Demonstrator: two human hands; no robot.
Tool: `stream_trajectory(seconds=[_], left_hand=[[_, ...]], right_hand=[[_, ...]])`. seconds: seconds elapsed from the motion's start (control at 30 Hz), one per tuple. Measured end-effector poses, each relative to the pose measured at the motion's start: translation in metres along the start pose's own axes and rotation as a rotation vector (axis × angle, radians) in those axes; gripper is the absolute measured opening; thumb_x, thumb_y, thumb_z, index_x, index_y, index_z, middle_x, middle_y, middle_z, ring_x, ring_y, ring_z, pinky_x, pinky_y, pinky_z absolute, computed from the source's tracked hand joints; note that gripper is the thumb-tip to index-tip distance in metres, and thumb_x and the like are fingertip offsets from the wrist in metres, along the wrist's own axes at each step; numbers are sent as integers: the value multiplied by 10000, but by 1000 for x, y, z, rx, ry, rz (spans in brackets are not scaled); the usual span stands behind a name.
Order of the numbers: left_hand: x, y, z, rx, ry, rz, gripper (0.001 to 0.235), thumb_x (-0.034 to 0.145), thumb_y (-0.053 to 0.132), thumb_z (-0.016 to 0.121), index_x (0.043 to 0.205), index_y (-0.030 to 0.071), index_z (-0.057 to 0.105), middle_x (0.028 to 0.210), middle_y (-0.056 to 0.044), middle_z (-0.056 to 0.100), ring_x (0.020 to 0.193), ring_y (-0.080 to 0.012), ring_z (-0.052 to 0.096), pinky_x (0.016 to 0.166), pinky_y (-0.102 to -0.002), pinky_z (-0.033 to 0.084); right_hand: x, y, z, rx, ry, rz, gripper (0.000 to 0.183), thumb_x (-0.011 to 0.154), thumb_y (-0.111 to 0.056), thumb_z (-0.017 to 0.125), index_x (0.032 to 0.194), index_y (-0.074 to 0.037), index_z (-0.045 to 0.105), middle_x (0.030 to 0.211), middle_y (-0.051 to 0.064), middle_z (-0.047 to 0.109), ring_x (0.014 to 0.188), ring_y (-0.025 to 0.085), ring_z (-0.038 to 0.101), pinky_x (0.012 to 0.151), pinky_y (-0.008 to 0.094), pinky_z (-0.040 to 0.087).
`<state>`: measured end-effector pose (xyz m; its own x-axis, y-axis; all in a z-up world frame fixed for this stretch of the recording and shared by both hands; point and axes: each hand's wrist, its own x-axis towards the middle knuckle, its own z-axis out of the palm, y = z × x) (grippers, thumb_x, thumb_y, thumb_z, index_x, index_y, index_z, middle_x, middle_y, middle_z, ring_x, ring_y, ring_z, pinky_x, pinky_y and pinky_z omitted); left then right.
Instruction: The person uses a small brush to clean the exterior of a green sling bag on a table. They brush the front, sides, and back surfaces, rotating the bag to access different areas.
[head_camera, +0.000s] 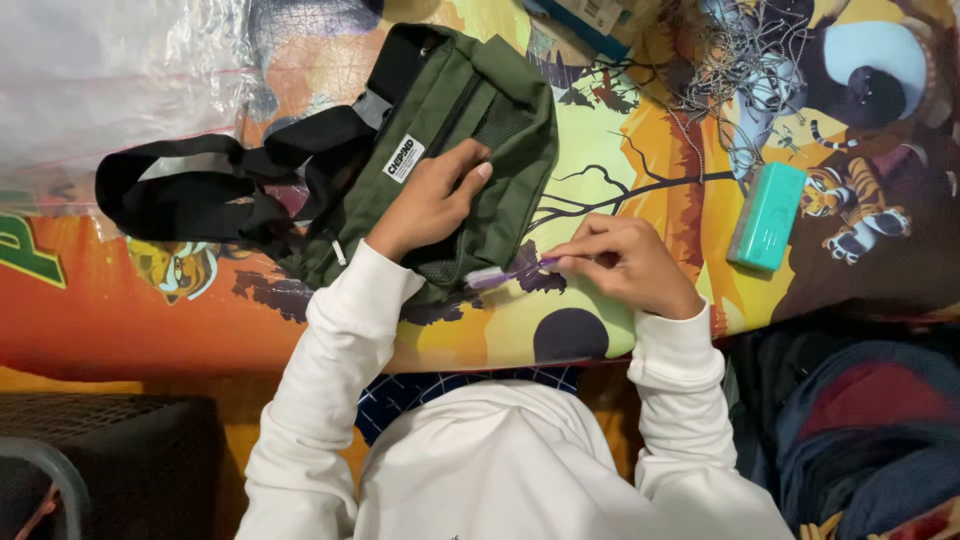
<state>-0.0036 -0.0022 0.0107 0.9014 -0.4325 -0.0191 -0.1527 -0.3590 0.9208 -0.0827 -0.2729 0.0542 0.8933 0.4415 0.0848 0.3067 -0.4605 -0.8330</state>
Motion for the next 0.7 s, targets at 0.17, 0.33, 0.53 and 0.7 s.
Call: stream_trajectory(seconds=[0.17,0.33,0.53,0.7], left_hand=[[-1,-5,2,12,17,4,186,1042,213,532,1159,123,644,784,-192,679,769,-401,665,728,-518,503],[-5,-3,4,11,28,14,189,1040,189,537,1162,93,645,767,-200,687,759,-396,676,721,-515,512],[0,-11,3,-5,35,-20,189,1043,221,535,1129,100,652,735,-193,668,733,-381,657,713,-514,498],[2,-11,3,24,19,-38,200,1039,244,533,1133,111,649,705,-199,650,749,-424,657,700,-552,469]], right_hand=[[2,10,-1,-188,134,46,91,915,-173,799,996,-169,839,734,67,690,557,182,548,551,297,424],[-2,27,-7,-565,423,110,76,982,-210,800,1031,-249,844,732,21,636,590,188,589,587,304,463],[4,-1,3,-180,159,18,93,841,-103,817,917,-152,839,746,106,715,596,244,609,612,330,471],[-4,44,-11,-622,521,153,101,979,-262,834,1080,-252,840,806,3,666,641,194,621,630,326,507]])
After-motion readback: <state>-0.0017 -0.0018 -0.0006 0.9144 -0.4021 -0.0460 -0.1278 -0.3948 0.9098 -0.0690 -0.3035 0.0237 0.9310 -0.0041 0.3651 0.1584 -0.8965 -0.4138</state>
